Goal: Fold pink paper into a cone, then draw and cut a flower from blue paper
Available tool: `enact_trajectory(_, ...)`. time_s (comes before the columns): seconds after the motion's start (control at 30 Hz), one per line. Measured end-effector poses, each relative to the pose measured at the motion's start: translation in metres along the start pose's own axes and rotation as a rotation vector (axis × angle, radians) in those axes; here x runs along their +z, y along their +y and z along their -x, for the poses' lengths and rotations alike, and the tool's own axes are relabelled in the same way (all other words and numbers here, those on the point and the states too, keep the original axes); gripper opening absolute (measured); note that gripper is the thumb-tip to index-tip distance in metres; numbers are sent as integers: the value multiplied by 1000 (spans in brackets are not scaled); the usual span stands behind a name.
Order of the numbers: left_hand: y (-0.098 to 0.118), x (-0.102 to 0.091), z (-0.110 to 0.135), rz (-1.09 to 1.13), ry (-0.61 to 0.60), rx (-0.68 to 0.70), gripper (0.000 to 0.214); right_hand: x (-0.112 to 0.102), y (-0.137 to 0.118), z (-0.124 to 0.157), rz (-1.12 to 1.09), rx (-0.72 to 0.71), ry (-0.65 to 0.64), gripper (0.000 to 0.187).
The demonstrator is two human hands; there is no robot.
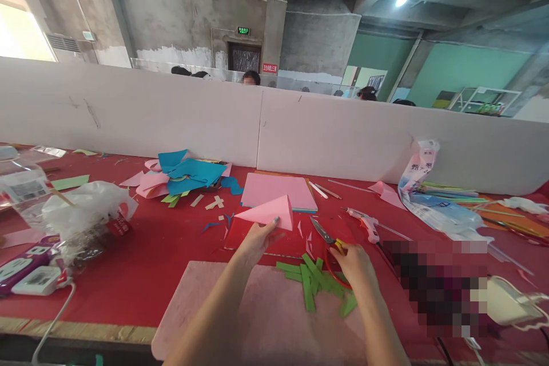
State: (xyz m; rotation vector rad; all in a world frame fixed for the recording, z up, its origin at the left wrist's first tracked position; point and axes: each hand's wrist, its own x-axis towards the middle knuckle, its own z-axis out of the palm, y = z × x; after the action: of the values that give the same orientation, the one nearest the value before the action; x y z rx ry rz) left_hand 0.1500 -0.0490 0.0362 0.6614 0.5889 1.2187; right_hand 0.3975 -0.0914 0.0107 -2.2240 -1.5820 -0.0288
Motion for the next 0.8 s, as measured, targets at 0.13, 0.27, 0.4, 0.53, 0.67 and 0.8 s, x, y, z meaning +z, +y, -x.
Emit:
enact_trajectory(0.13, -3, 2, -2, -251, 44, 88, 39, -19, -20, 3, -306, -28, 123, 34)
enact_trajectory(0.27, -7, 4, -3, -548, 40, 218, 32, -36, -60, 12, -903, -49, -147, 38)
enact_trajectory(0.4, -12, 5, -3, -570, -18, 291, 30, -30, -90, 12, -1213, -176, -419, 34)
enact_trajectory(0.53, -17, 4, -8, -443, -94, 243, 39, -2, -94, 0, -1391, -129, -402, 26)
enact_trajectory(0.67, -25, 2, -10, -193, -151, 90, 53, 23, -88, -7, -1716, 64, -447, 25)
enact_trajectory(0.8, -35, -3, -8, 25, -139, -64, 45, 30, -83, -5, -1877, 194, -445, 24)
